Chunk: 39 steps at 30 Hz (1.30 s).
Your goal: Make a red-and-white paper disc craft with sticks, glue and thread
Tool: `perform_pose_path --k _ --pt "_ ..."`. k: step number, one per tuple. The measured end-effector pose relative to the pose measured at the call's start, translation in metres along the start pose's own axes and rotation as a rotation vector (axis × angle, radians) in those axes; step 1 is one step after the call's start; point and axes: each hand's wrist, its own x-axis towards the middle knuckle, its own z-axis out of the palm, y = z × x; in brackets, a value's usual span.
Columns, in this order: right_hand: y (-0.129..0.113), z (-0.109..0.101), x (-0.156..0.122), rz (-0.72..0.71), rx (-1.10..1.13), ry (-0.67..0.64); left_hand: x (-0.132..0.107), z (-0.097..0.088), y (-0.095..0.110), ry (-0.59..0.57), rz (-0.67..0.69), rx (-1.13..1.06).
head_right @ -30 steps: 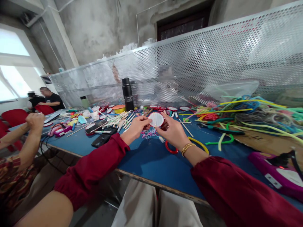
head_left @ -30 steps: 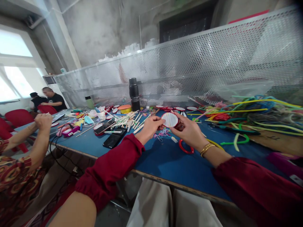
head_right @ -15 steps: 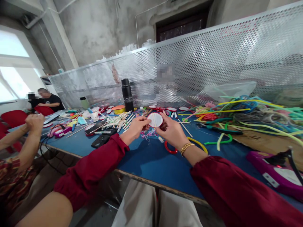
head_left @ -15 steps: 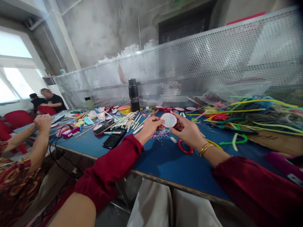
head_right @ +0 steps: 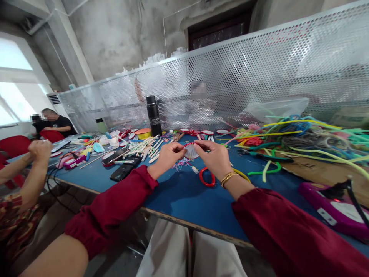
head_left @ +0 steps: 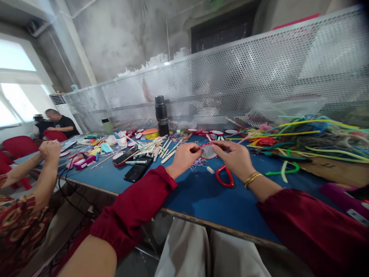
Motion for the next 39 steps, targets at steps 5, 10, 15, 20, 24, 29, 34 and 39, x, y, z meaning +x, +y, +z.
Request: perform_pose_path --k 5,10,15,20,24,29,34,39 --pt "-0.003 0.003 -0.001 -0.017 0.044 -0.014 0.000 -0.002 0.006 -0.003 0.039 0.082" --pt "0.000 0.003 0.000 0.018 0.065 -0.022 -0.001 -0.003 0.009 -0.005 0.056 0.097" --pt "0.001 0.003 0.000 0.076 0.118 -0.040 -0.001 -0.002 0.007 -0.028 0.076 0.100" --pt "-0.001 0.002 0.001 0.078 0.080 -0.034 -0.001 0.002 0.001 -0.042 -0.011 0.014" --pt "-0.001 0.001 0.002 0.069 -0.006 -0.040 -0.001 0.003 -0.003 -0.049 -0.051 -0.036" --pt "0.000 0.002 0.002 0.057 -0.014 -0.048 -0.001 0.002 -0.002 -0.058 -0.058 -0.016" --pt "0.000 0.003 0.000 0.000 0.043 -0.045 -0.002 0.000 0.005 -0.078 0.001 0.114" --pt "0.001 0.004 -0.001 -0.007 0.038 -0.056 -0.002 0.000 0.009 -0.082 0.030 0.153"
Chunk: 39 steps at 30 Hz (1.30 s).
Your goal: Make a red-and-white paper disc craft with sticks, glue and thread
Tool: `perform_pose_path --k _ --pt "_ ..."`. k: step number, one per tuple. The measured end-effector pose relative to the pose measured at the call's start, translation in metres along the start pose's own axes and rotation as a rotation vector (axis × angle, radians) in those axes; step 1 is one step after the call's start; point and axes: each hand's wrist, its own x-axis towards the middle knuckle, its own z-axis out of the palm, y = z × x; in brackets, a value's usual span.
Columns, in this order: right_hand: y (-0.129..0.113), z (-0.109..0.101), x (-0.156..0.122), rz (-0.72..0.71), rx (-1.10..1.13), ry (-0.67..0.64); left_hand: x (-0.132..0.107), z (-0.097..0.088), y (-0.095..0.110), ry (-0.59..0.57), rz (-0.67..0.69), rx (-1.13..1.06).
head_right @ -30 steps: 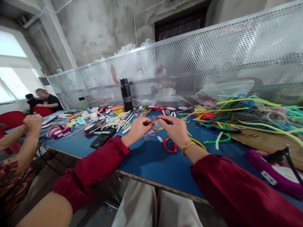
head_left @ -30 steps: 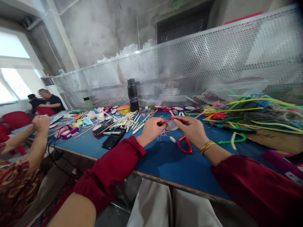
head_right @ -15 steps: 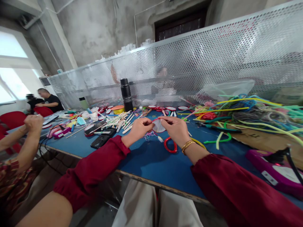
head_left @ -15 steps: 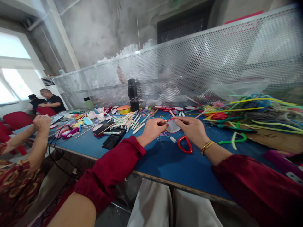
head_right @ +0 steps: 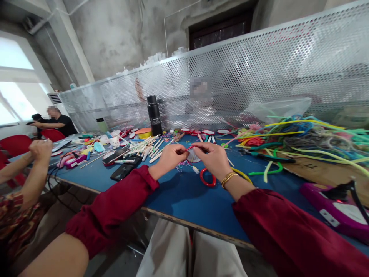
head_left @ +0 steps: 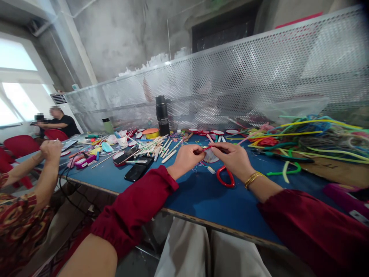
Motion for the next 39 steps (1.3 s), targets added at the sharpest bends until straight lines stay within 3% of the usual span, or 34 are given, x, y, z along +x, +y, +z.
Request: perform_pose_path --k 13,21,30,39 --pt "-0.005 -0.002 0.002 0.048 -0.041 -0.009 0.000 0.003 -0.002 -0.026 -0.149 -0.210" --pt "-0.006 -0.003 0.001 0.062 -0.040 -0.002 0.000 0.005 -0.003 -0.020 -0.175 -0.266" --pt "0.002 -0.003 0.004 0.066 0.324 -0.126 0.000 0.000 0.005 -0.160 -0.261 -0.483" --pt "0.003 0.000 0.002 0.254 0.498 -0.162 0.000 -0.003 0.014 -0.215 -0.350 -0.565"
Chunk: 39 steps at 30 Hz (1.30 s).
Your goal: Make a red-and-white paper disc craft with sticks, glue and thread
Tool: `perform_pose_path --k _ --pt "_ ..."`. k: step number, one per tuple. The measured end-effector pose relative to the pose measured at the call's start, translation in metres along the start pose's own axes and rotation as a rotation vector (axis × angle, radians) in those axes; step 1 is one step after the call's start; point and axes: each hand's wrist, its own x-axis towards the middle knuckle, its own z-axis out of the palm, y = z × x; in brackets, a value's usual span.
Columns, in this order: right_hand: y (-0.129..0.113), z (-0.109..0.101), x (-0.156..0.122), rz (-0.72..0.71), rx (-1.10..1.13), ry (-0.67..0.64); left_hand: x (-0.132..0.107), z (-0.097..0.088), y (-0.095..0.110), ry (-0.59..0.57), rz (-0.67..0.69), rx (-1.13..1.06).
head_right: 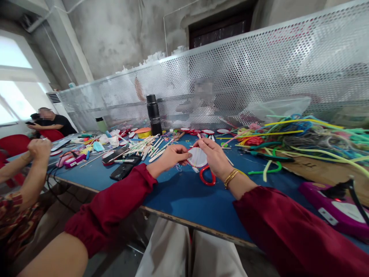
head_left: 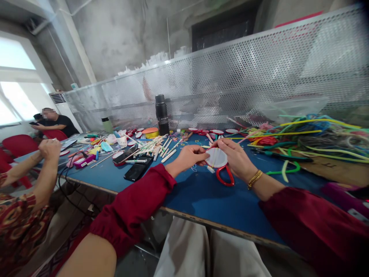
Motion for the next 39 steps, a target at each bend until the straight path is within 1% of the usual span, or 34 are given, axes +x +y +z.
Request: perform_pose_path --k 5,12,16,22,29,35,39 --pt "-0.0027 0.0061 -0.0015 0.011 0.008 0.057 -0.0003 0.0048 -0.0028 -0.015 -0.026 -0.011" --pt "-0.0009 0.0048 -0.0002 -0.007 -0.050 0.084 0.0002 0.0069 -0.0055 -0.021 -0.029 -0.026" --pt "-0.0018 0.0049 -0.0005 0.012 -0.041 0.088 0.0002 0.0072 -0.0062 -0.025 -0.029 -0.035" --pt "-0.0018 0.0058 -0.0001 -0.022 -0.055 0.097 0.0003 0.0074 -0.0077 -0.025 -0.013 -0.053" --pt "-0.0018 0.0057 -0.0004 -0.035 -0.058 0.099 -0.0001 0.0081 -0.0071 -0.023 -0.019 -0.056" --pt "-0.0029 0.0068 -0.0002 -0.012 -0.028 0.104 0.0006 0.0080 -0.0076 -0.015 -0.032 -0.050" --pt "-0.0050 0.0077 -0.0011 -0.036 -0.029 0.102 -0.0008 0.0073 -0.0048 -0.009 -0.036 -0.058"
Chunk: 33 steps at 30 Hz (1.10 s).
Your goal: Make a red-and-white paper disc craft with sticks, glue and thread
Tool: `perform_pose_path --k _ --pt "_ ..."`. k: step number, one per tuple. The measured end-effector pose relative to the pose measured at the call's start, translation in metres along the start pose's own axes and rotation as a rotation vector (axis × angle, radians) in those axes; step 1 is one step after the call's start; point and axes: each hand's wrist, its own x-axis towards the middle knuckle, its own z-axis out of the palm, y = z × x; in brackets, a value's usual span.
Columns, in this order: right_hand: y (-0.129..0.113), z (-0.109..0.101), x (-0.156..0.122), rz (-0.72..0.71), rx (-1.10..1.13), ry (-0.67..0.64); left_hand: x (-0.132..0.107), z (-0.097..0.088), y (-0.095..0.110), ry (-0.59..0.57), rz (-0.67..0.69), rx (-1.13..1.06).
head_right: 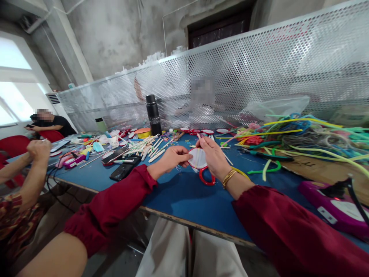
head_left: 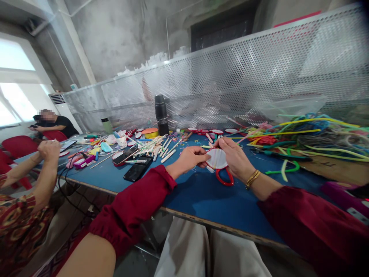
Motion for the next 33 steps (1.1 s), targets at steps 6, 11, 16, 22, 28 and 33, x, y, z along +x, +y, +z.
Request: perform_pose_path --k 6,11,16,22,28,33 --pt "-0.0028 -0.0011 -0.0021 0.011 -0.023 -0.046 -0.0013 -0.0015 0.0007 -0.025 0.007 -0.006" --pt "-0.0022 -0.0010 -0.0017 -0.007 -0.043 -0.042 -0.0024 -0.0006 0.0012 -0.018 -0.012 0.012" --pt "-0.0003 -0.0012 -0.0010 -0.029 -0.123 -0.034 -0.0032 0.0005 0.0032 -0.017 -0.011 0.011" --pt "0.0001 -0.0004 -0.0013 0.016 -0.026 -0.033 -0.0023 -0.0005 0.0023 -0.023 -0.011 0.004" --pt "-0.0027 -0.0004 -0.0015 -0.011 -0.033 -0.050 -0.0022 -0.0021 0.0037 -0.022 -0.015 -0.018" --pt "-0.0052 -0.0006 -0.0040 0.016 -0.027 -0.086 -0.0045 -0.0008 0.0078 -0.008 -0.057 -0.001"
